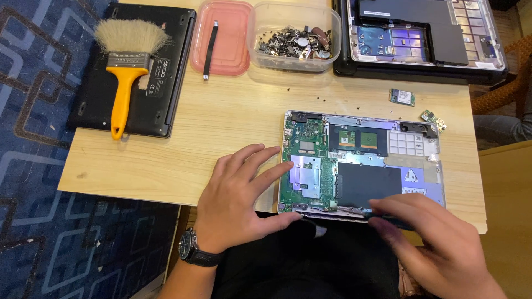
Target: Disassembling and inspecting a laptop motherboard using a screwdriver to remove components.
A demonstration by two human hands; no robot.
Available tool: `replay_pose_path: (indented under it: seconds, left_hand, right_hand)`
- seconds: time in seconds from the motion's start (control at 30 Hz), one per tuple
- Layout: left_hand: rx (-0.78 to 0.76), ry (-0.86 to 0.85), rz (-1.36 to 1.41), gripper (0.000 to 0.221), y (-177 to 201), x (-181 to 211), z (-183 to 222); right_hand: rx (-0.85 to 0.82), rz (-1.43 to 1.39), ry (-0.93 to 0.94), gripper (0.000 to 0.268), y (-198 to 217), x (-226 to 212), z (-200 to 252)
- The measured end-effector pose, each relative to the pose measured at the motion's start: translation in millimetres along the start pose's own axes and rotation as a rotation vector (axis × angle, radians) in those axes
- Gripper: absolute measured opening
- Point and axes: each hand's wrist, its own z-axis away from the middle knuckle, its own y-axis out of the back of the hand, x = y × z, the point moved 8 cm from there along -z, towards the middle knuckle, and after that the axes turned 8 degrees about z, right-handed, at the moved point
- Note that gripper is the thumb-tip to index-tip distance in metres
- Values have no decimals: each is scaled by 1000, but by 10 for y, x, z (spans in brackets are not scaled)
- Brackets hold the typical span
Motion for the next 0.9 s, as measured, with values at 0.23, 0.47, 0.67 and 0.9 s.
replay_pose_path:
  seconds: [0.23, 0.47, 0.67, 0.9]
  left_hand:
    - [55, -152, 145, 18, -216, 491, -86]
    - [77, -191, 51, 12, -271, 689, -125]
    - [42, -183, -57, 14, -305, 809, -203]
    - [-36, -202, -173, 7, -439, 830, -154]
  right_hand:
    - [488, -146, -441, 12, -104, 604, 421]
    - [739, -421, -687, 14, -240, 936, 647]
    - [744, -555, -707, 19, -280, 1009, 702]
    - [758, -640, -708, 23, -310, 1013, 719]
